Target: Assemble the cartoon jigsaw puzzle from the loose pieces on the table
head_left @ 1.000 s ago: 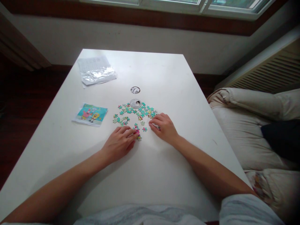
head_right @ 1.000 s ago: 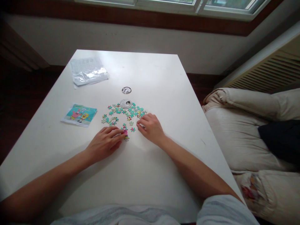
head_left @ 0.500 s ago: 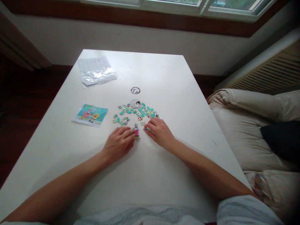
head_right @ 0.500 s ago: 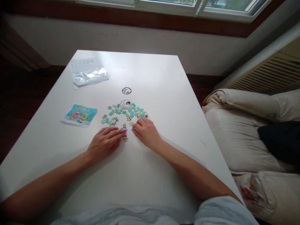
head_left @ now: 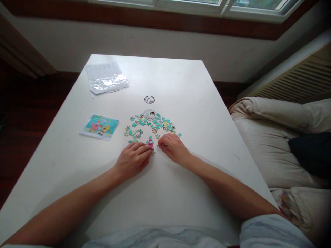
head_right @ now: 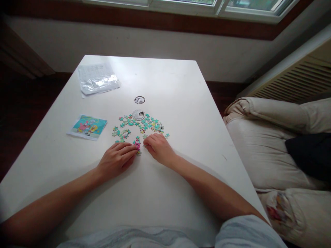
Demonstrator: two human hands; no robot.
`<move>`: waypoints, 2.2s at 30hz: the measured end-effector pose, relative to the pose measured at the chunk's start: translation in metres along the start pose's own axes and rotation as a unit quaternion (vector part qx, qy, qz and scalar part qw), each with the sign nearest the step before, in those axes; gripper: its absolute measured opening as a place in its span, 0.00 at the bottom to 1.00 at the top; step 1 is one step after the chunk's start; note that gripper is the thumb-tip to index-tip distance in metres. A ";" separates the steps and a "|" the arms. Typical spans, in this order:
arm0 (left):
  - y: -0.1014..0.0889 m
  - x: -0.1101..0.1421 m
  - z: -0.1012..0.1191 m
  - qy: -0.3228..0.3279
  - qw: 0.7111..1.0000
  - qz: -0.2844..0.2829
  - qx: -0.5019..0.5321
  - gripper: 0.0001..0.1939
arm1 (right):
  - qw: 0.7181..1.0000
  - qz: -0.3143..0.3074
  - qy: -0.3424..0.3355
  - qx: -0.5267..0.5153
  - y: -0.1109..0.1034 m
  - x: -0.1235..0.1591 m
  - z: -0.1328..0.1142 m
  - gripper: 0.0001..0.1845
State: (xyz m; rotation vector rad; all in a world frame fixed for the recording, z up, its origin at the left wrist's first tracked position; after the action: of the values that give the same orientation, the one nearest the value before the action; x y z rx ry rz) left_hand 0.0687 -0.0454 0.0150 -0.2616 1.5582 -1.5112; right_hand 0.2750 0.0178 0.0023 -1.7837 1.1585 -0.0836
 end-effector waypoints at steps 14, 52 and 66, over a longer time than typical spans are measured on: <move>0.002 -0.003 0.002 0.038 0.999 -0.006 0.036 0.13 | 0.999 0.035 0.023 -0.017 0.009 -0.004 0.008 0.09; 0.002 -0.002 0.002 0.025 0.999 -0.017 0.042 0.13 | 0.999 -0.004 -0.012 0.037 0.001 0.001 0.003 0.09; 0.002 -0.002 0.002 0.022 0.999 -0.014 0.048 0.12 | 0.999 -0.001 0.016 0.032 0.003 0.000 0.005 0.04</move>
State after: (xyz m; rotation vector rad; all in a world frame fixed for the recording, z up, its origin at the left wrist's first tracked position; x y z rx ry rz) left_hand 0.0717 -0.0445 0.0148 -0.1981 1.5168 -1.6182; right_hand 0.2759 0.0208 -0.0029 -1.7319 1.1650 -0.1500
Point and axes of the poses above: each hand's wrist, its own x-axis away from the middle knuckle, its own y-axis out of the palm, z = x × y, the point moved 3 cm from there along -x, towards the middle knuckle, and after that the axes turned 10 degrees about z, right-handed, at the moved point
